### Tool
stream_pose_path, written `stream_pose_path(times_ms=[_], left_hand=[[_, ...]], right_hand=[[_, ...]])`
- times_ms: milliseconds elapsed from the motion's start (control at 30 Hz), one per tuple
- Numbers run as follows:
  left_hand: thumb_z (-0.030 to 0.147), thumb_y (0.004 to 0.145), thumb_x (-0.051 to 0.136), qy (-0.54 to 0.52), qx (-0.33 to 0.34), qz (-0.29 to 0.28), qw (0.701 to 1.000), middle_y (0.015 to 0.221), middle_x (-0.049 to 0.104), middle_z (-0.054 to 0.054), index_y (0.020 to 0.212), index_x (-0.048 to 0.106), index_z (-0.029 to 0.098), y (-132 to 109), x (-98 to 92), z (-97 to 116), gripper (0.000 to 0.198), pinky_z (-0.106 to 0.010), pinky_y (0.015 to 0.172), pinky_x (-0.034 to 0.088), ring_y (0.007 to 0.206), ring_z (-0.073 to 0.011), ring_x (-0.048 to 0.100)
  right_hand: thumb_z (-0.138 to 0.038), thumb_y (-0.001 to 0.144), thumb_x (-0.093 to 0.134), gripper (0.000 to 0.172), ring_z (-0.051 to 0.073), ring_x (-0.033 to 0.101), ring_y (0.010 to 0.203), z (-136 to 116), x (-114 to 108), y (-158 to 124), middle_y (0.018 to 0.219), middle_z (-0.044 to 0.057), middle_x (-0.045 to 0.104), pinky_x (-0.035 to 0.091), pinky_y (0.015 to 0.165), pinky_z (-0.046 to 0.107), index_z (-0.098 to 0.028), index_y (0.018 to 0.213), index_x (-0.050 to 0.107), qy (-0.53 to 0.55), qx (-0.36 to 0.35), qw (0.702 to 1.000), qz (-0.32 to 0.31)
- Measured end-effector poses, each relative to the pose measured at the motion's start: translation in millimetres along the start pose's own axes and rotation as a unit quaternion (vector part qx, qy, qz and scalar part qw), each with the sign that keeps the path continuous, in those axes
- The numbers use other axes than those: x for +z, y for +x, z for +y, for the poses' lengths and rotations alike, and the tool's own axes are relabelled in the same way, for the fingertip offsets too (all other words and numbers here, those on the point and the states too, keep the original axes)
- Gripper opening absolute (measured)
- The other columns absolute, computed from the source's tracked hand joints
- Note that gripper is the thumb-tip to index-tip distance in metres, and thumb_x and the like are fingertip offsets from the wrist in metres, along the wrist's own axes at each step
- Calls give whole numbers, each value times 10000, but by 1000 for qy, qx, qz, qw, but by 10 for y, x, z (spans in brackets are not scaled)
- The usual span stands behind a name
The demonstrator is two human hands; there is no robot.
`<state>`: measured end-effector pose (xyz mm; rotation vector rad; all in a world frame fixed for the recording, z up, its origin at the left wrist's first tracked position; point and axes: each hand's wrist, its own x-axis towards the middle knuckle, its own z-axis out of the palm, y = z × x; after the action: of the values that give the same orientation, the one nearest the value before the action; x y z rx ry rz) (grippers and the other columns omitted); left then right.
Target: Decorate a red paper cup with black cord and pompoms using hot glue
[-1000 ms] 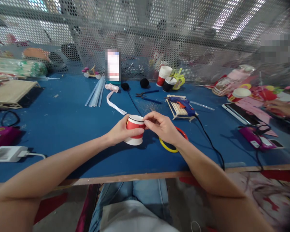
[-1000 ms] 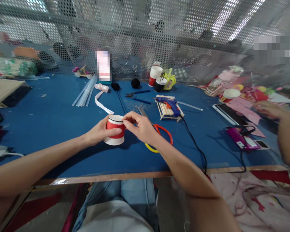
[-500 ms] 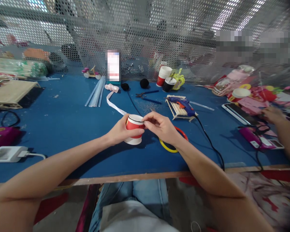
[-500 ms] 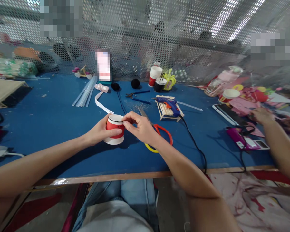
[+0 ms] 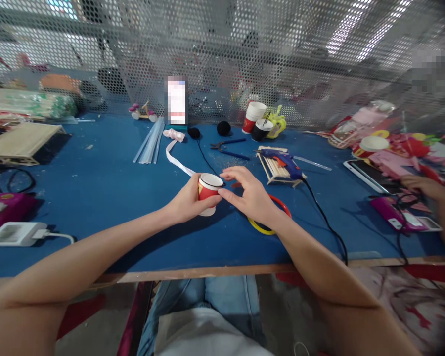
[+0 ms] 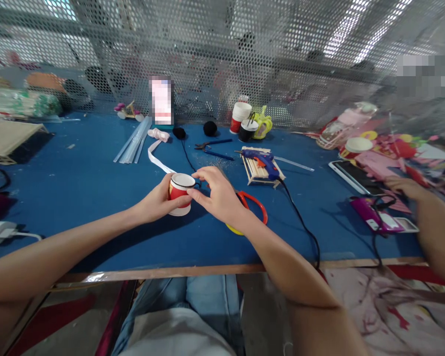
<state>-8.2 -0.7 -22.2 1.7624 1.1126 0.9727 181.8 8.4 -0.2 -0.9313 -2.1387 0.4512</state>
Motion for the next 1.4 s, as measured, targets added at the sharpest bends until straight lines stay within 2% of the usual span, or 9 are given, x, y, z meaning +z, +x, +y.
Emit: stream_pose_path(times_ms=[167,367,533,767,967,1200,1300,1400], left_hand=[[321,719,656,-39,-21,-15,999,965,541,-66,1078,396,123,-7,3,44,485,-299,713,460,824,-152,536],[487,681,681,-36,-50,-25,998,894,545,-41,1053,429,138,-5,-1,-55,568,-303,681,447,766,-149,518],[551,653,684,-51,-74,-17,996,920,563,-53,1066,441,131,-8,5,-69,637,-314,699,455,772,-152,522],[550,655,683,-61,-83,-21,994,912,561,-50,1073,449,126,7,-3,-59,640,-289,673,446,764,-143,518],[514,659,697,-69,-88,-22,993,908,555,-45,1084,448,128,1,0,-22,626,-276,668,439,761,-136,509],[446,660,722,-109,-114,-12,987,846,547,-21,1056,467,132,3,7,66,566,-256,628,438,710,-115,508],[446,649,732,-108,-108,-8,988,859,560,-27,1040,475,132,7,6,52,563,-259,633,444,718,-118,517],[471,639,734,-115,-104,-5,988,870,579,-35,1027,475,139,10,6,26,572,-269,633,458,718,-127,537]], right_hand=[[-308,835,588,277,228,525,1098,-107,-1,-12,1148,110,555,485,898,425,-205,1090,554,-34,-57,998,13],[-351,842,582,403,233,490,1142,-155,47,-39,1199,124,539,433,972,440,-193,1208,522,-90,-105,990,28],[-376,847,573,412,245,494,1135,-129,63,-42,1193,139,553,444,948,449,-174,1206,554,-116,-120,985,45],[-385,843,576,354,250,513,1127,-113,76,-36,1186,130,568,443,943,457,-194,1138,612,-119,-119,985,45],[-348,845,580,381,241,509,1118,-115,59,-43,1176,130,561,455,935,452,-193,1194,573,-96,-113,988,44],[-204,862,547,159,189,562,1024,-139,41,-35,1049,73,613,472,905,398,-214,1008,609,-24,-99,991,87],[-196,849,559,86,174,579,943,-152,40,-38,959,44,620,488,850,373,-223,926,585,-2,-73,992,102],[-241,845,570,28,150,582,780,-168,38,-50,831,21,612,498,719,322,-215,840,559,14,-6,993,116]])
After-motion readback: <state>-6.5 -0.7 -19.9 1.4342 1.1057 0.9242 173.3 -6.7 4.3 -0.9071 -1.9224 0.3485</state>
